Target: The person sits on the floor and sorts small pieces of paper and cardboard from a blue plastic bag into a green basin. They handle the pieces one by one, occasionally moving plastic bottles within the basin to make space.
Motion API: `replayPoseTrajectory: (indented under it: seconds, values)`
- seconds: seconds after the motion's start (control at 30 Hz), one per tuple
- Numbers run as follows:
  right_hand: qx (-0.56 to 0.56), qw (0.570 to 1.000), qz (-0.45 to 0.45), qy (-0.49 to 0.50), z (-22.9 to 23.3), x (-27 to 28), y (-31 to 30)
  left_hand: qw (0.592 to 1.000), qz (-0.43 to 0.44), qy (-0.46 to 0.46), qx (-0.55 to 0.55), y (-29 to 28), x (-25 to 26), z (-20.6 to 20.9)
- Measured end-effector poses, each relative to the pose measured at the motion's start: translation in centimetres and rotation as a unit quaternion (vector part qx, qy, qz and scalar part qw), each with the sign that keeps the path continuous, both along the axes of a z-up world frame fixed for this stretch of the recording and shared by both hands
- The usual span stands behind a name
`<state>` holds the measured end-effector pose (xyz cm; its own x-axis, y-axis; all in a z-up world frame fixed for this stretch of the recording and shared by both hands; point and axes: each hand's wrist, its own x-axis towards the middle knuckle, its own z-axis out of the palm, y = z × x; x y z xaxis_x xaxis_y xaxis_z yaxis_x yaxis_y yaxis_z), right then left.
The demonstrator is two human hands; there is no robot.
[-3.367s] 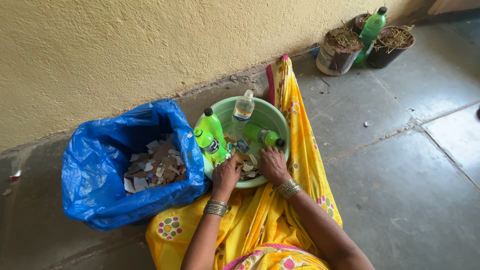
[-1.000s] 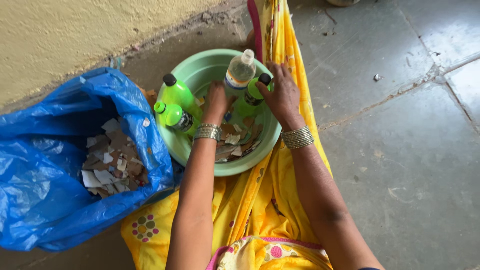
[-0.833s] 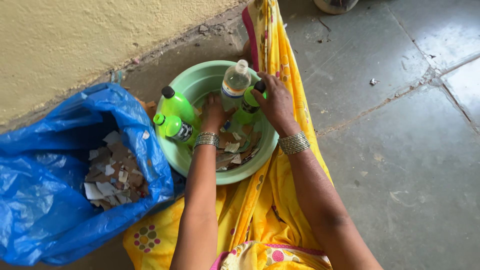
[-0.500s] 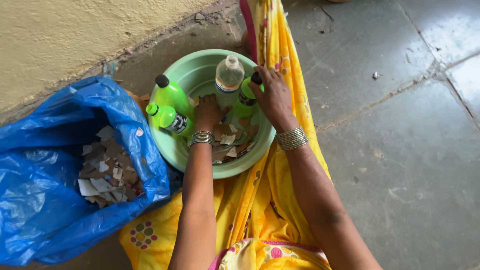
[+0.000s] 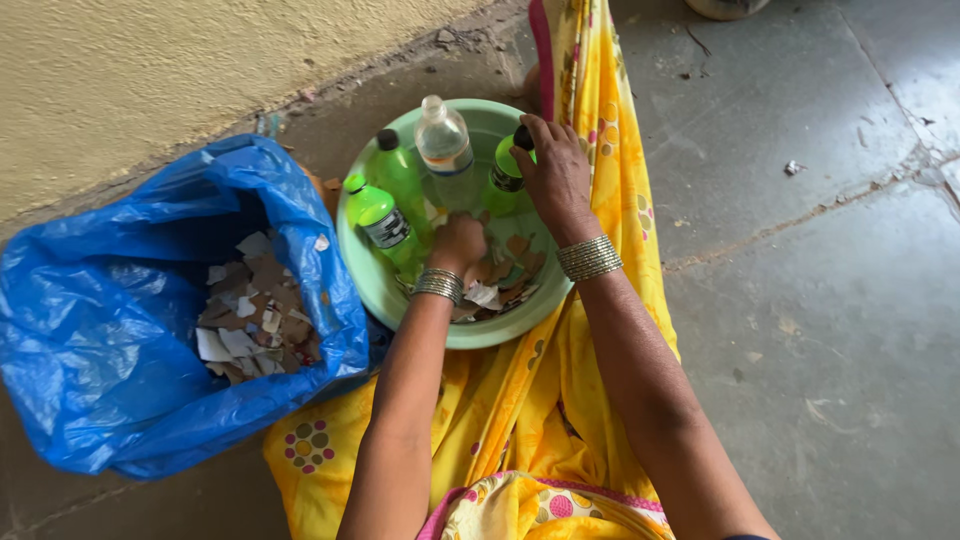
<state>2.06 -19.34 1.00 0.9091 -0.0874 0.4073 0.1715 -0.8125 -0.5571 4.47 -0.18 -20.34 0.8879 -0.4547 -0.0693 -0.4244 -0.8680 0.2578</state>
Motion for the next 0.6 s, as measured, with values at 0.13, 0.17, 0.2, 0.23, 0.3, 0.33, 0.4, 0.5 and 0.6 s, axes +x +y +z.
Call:
replayPoseTrajectory:
  seconds: [0.13,0.17,0.2,0.23,0.3,0.33,0.4,0.5,0.6]
  values:
    - [0.026,0.999,0.024,0.005,-0.1,0.3,0.6,0.996,-0.005,0.088,-0.019,-0.1,-1.1,3.2]
    - [0.027,0.999,0.028,0.001,-0.1,0.2,0.6,0.994,-0.014,0.096,-0.051,0.2,-1.5,4.5]
    - [0.029,0.999,0.031,-0.002,-0.1,0.0,0.6,0.991,-0.022,0.106,-0.083,0.5,-2.1,5.8]
    - [0.030,0.999,0.035,-0.005,-0.1,-0.1,0.6,0.990,-0.023,0.084,-0.114,0.8,-2.6,7.3]
    - [0.037,0.999,0.017,0.020,-0.1,-0.4,0.3,0.984,-0.026,0.040,-0.173,1.6,-3.4,10.1]
    - [0.040,0.999,0.008,0.031,0.1,-0.5,0.1,0.987,0.017,0.043,-0.153,2.0,-3.4,11.6]
    - [0.028,1.000,0.003,0.001,0.3,-0.8,-0.5,0.987,0.103,0.050,-0.113,3.0,-3.3,14.4]
    - [0.072,0.997,-0.004,0.002,0.7,-1.2,-1.3,0.943,0.197,-0.196,-0.182,3.9,-3.3,17.4]
    - [0.089,0.996,-0.008,0.007,1.0,-2.0,-1.6,0.924,0.269,-0.239,-0.133,3.9,-1.1,19.6]
